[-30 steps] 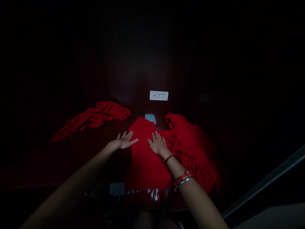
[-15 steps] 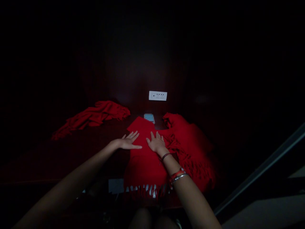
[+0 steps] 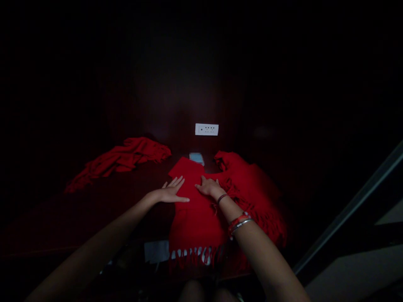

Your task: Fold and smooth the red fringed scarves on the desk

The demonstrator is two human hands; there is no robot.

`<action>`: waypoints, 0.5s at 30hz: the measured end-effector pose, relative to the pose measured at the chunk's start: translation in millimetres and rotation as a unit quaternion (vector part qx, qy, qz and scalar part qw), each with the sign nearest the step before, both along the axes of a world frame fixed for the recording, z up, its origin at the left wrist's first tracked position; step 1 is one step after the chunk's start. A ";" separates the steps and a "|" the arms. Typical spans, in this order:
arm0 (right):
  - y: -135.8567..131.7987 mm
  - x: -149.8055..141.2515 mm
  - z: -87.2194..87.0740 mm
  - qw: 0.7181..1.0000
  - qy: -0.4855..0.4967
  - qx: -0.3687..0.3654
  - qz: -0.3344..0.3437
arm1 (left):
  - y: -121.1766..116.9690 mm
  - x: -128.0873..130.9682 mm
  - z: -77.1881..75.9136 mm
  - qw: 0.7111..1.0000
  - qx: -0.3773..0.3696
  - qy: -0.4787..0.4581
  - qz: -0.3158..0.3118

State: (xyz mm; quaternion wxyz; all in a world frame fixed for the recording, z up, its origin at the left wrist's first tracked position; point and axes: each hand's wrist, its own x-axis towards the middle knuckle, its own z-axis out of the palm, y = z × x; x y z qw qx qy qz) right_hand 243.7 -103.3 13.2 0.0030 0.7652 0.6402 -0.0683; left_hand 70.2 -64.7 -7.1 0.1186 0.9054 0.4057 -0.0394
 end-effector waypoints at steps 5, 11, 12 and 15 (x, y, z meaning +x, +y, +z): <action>13.9 -3.4 23.9 0.998 -0.026 -0.021 -0.050 | 2.3 -1.2 -1.4 1.000 0.016 -0.013 0.006; 6.0 -23.8 0.1 0.992 -0.072 0.035 -0.099 | 4.3 -5.5 3.2 0.999 0.018 -0.008 0.045; 4.2 -25.3 -2.7 0.991 -0.078 0.050 -0.098 | 4.6 -5.9 3.8 0.999 0.013 -0.002 0.044; 2.2 -20.2 1.1 0.993 -0.071 0.024 -0.094 | 6.2 -6.5 4.0 0.999 0.007 0.007 0.042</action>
